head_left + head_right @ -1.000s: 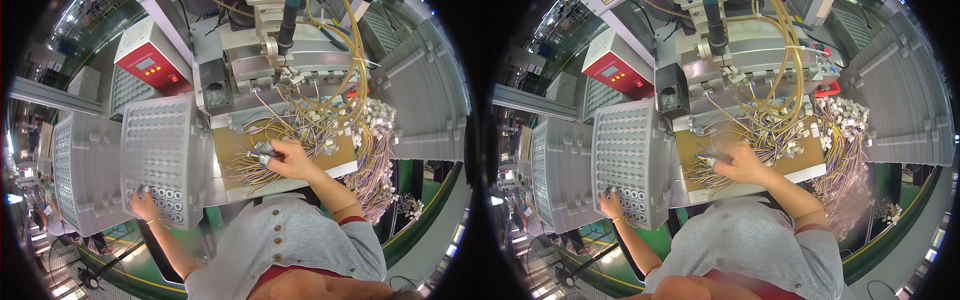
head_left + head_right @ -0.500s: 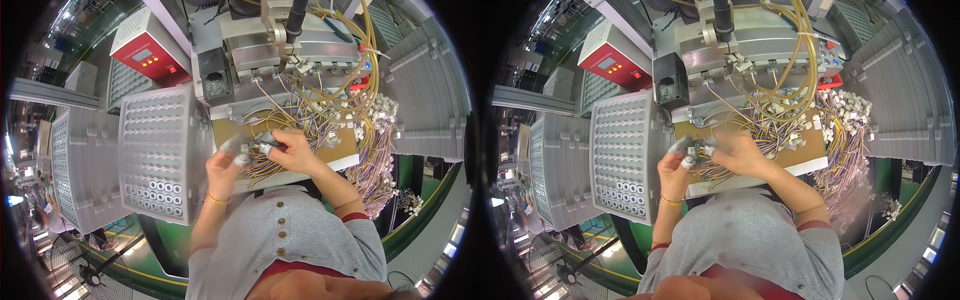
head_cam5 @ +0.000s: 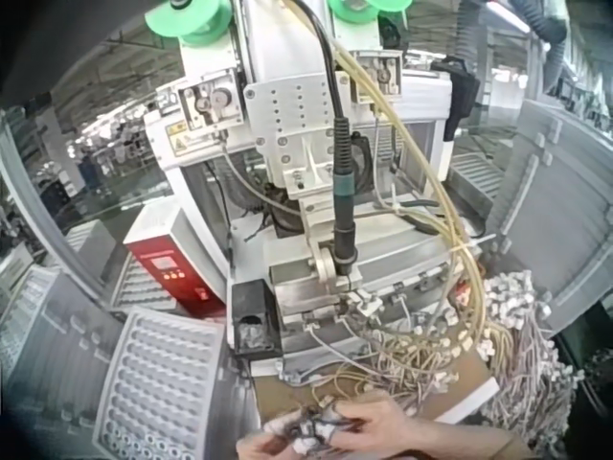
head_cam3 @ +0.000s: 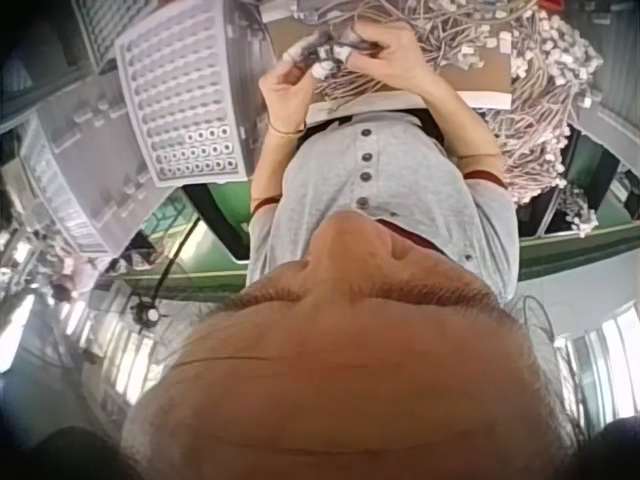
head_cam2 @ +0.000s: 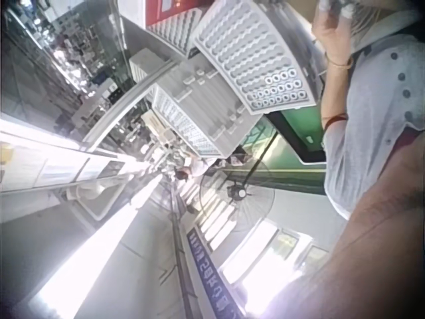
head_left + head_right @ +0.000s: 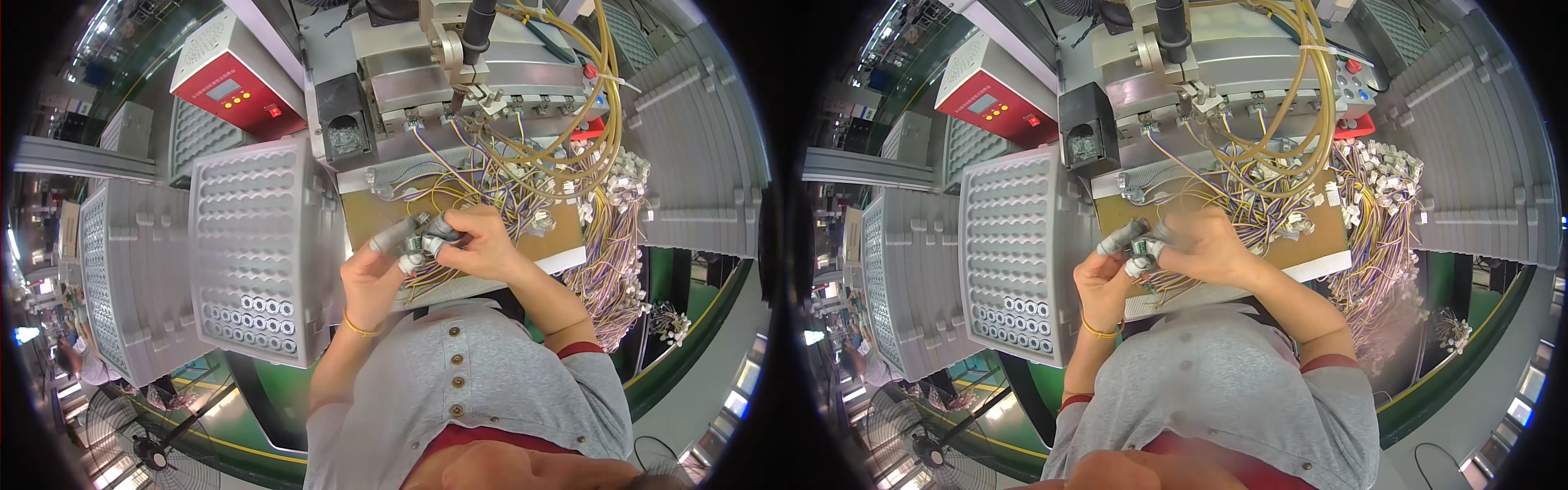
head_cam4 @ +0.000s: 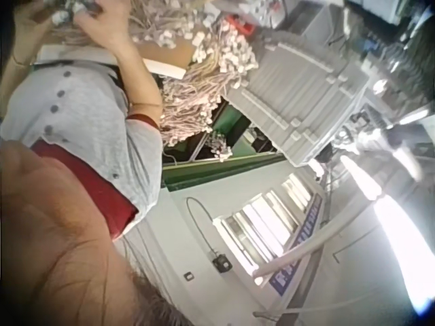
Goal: The person assembles electrical wire harnesses by hand, inserting electrical connectors into wires and organizing the wire harnesses at a factory workstation.
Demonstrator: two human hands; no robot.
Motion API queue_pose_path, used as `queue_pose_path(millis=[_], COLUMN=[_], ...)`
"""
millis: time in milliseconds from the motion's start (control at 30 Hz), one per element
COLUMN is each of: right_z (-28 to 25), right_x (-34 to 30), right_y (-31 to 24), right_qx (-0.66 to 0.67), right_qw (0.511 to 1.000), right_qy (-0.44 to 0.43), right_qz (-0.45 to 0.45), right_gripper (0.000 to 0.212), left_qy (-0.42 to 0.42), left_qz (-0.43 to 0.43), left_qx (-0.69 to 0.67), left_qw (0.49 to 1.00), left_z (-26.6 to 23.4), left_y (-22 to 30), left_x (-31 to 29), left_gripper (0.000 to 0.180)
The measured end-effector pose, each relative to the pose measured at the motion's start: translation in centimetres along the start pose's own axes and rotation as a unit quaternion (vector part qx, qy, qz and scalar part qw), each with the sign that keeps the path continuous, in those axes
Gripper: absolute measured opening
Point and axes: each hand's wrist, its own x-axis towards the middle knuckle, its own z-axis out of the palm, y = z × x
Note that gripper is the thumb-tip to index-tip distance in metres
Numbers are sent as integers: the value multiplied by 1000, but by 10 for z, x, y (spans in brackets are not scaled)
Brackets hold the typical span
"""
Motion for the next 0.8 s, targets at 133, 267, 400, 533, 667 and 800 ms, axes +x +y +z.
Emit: queue_pose_path(millis=[133, 267, 400, 533, 667, 800], right_z=[-4, -8, 2, 7, -6, -27], right_x=[2, 3, 0, -5, 1, -6], right_y=[3, -2, -5, 2, -10, 16], right_qx=[-80, -110, -71, 39, 29, -4], right_qw=[992, 987, 996, 995, 993, 988], right_qy=[2, -10, -34, -18, -50, -66], right_qz=[-93, -119, -35, 92, 102, 137], right_gripper=[14, 17, 16, 12, 11, 9], left_qy=[-20, -6, 19, 56, 28, -51], left_qz=[85, 20, 21, -83, -101, -102], left_qx=[142, 39, 55, -86, -152, -179], left_qw=[986, 999, 998, 991, 983, 977], left_z=[-1, 5, 3, 4, 13, 32], left_y=[-3, 0, -8, -14, -10, -21], left_x=[1, -1, 3, 9, 15, 19], left_gripper=[37, 36, 28, 19, 20, 34])
